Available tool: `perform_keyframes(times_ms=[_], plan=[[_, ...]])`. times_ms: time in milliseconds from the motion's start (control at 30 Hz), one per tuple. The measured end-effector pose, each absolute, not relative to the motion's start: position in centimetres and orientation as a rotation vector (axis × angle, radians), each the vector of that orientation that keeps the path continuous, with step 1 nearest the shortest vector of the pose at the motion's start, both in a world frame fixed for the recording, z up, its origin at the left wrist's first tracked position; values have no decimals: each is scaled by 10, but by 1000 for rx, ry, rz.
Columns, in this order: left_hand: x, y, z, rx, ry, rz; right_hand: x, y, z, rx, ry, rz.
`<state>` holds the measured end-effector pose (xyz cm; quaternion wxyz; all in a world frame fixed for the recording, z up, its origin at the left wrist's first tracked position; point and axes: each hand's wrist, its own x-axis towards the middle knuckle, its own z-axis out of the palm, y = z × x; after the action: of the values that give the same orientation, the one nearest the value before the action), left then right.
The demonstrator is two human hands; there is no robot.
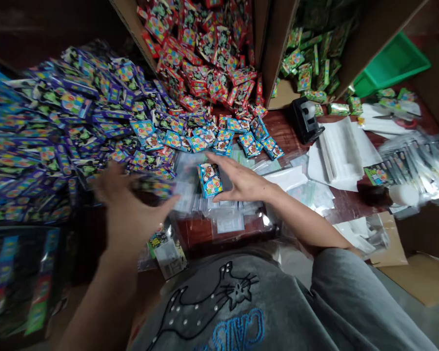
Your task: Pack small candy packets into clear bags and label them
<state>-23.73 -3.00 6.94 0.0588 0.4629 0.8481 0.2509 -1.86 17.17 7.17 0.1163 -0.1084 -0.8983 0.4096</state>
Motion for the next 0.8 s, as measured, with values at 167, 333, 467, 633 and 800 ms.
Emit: perform_keyframes(times_ms=[167, 333, 467, 633, 800], plan=[[-196, 10, 29, 1741, 2117, 785, -10, 179, 87, -368, -2445, 1157], [-219, -12, 39, 1622, 2139, 911, -21, 189, 83, -187, -2627, 1030], [-227, -25, 41, 1644, 2099, 838, -60, 166, 74, 22, -3091, 808], [-224, -19, 3, 1757, 2084, 776, -81, 188, 89, 64, -3196, 624], [-229, -8, 8, 2052, 2087, 736, -64, 307, 117, -797, -2886, 273]])
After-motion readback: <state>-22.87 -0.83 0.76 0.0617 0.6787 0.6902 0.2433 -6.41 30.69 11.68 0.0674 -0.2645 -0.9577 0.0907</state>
